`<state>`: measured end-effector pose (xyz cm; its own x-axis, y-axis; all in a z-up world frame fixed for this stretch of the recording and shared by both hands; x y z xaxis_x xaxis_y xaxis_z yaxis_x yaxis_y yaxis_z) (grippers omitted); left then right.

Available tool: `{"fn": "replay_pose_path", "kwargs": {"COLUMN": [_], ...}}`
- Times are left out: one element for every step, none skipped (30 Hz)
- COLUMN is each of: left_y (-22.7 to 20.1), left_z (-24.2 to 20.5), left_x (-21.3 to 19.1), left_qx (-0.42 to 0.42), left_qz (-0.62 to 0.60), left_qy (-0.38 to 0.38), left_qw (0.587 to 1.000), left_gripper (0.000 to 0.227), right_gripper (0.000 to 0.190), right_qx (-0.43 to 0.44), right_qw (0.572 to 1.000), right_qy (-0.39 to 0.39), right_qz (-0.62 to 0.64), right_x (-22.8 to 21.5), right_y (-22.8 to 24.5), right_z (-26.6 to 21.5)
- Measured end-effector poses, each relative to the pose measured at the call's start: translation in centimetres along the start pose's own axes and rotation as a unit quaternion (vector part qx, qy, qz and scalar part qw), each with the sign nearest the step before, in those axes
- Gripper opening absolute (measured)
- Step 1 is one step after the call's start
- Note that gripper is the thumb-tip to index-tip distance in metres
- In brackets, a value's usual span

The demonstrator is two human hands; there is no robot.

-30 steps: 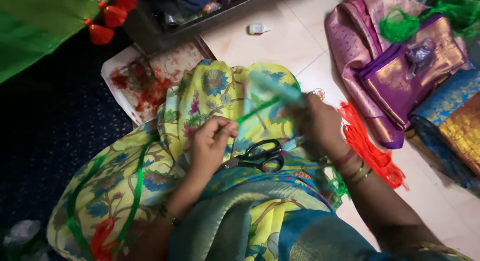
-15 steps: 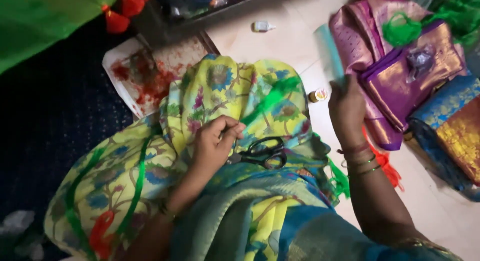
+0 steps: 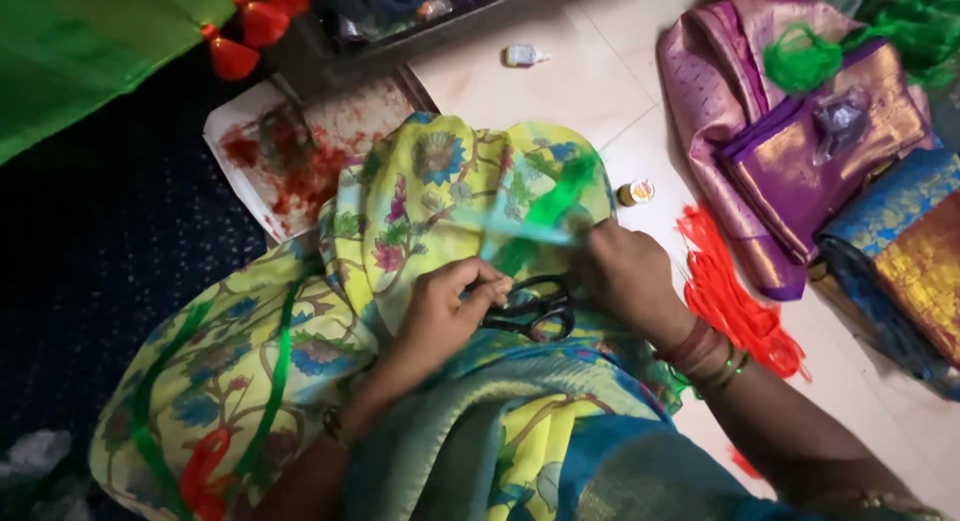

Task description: The recorder is attaching decorative tassels and green ribbon to the edge of a green saree.

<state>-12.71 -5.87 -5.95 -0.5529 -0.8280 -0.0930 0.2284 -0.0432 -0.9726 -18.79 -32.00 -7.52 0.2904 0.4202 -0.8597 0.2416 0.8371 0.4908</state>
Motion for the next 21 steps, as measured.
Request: {"fn": "replay_pose_path", "kwargs": {"left_y": [0.4,1.0,1.5,1.5,1.5,1.4,1.8,2.5,3.1,3.3,3.5,3.6,3.3,3.0,2.7,3.0,3.3,3.6,3.3,3.1,2.9], "left_z": [-0.6,-0.8,-0.9,-1.0,-1.1,-1.4,-2.2,-2.5,-2.8,-3.0,-3.2,-3.7,-3.5,-3.3,-3.3,-3.7,-4.1,-4.0,-3.9,-3.8,-3.7], "left_x": [0.0,-0.2,-0.4,-0.7,-0.9,-1.1,-1.1,-1.2,-1.3,-1.5,-1.9,-2.2,-2.5,-2.7,-2.9,-2.9,-2.7,-2.6,-2.6,-2.6,-2.5], "left_qx": [-0.002,0.011,0.025,0.026,0.028,0.025,0.023,0.009,-0.005,-0.003,-0.007,-0.013,-0.014,-0.008,-0.002,-0.005,-0.001,0.008,0.01,-0.004,-0.018], "left_qz": [0.0,0.006,0.012,0.013,0.009,0.004,0.005,0.011,0.016,0.016,0.028,0.041,0.04,0.055,0.071,0.073,0.058,0.041,0.043,0.023,0.004], "left_qy": [0.004,-0.002,-0.008,-0.01,-0.021,-0.032,-0.033,-0.035,-0.037,-0.033,-0.043,-0.054,-0.052,-0.059,-0.066,-0.071,-0.065,-0.055,-0.055,-0.059,-0.063], "left_qw": [1.0,1.0,1.0,1.0,0.999,0.999,0.999,0.999,0.999,0.999,0.999,0.998,0.998,0.997,0.995,0.995,0.996,0.998,0.998,0.998,0.998], "left_gripper": [0.012,0.012,0.012,0.012,0.011,0.01,0.01,0.01,0.009,0.009,0.01,0.011,0.011,0.01,0.01,0.01,0.01,0.01,0.01,0.011,0.011], "right_gripper": [0.022,0.019,0.015,0.015,0.015,0.016,0.016,0.013,0.011,0.011,0.01,0.016,0.016,0.016,0.015,0.015,0.011,0.007,0.007,0.016,0.027], "right_qx": [0.004,-0.03,-0.064,-0.067,0.037,0.144,0.143,0.152,0.161,0.163,0.079,-0.006,-0.004,0.038,0.08,0.077,0.089,0.104,0.103,-0.006,-0.116], "right_qw": [1.0,0.999,0.995,0.995,0.999,0.988,0.989,0.986,0.983,0.983,0.996,0.998,0.998,0.999,0.994,0.995,0.992,0.989,0.989,0.999,0.991], "right_qy": [0.001,0.02,0.039,0.039,-0.006,-0.049,-0.046,-0.063,-0.08,-0.083,-0.046,-0.005,-0.005,-0.032,-0.059,-0.054,-0.069,-0.091,-0.092,-0.036,0.02], "right_qz": [0.001,-0.029,-0.06,-0.06,-0.03,0.0,0.0,0.013,0.026,0.026,-0.018,-0.063,-0.063,-0.011,0.04,0.042,0.049,0.055,0.056,-0.004,-0.064], "right_x": [-0.2,-0.3,-0.4,-0.1,0.0,0.2,0.3,0.3,0.3,0.5,1.0,1.5,1.8,1.9,2.0,1.8,1.3,0.8,0.7,0.6,0.7], "right_y": [0.0,0.1,0.2,-0.8,-2.3,-3.9,-3.3,-3.0,-2.6,-2.6,-2.2,-1.8,-2.7,-3.9,-5.0,-4.1,-3.3,-2.7,-2.0,-1.0,0.0], "right_z": [0.2,1.0,1.8,2.1,2.6,2.7,2.3,2.0,1.9,1.5,1.2,0.7,1.1,1.7,2.3,2.1,1.8,1.7,1.4,0.9,0.3]}}
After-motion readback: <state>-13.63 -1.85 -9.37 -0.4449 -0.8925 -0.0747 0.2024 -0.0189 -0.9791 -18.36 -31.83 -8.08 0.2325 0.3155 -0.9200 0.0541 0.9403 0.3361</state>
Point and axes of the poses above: each hand's wrist, its own z-axis towards the middle knuckle, its own x-axis out of the palm, y = z × x, the point moved 2 cm from there along z, towards the middle knuckle, and after that the axes turned 14 degrees about x, right-handed, at the moved point
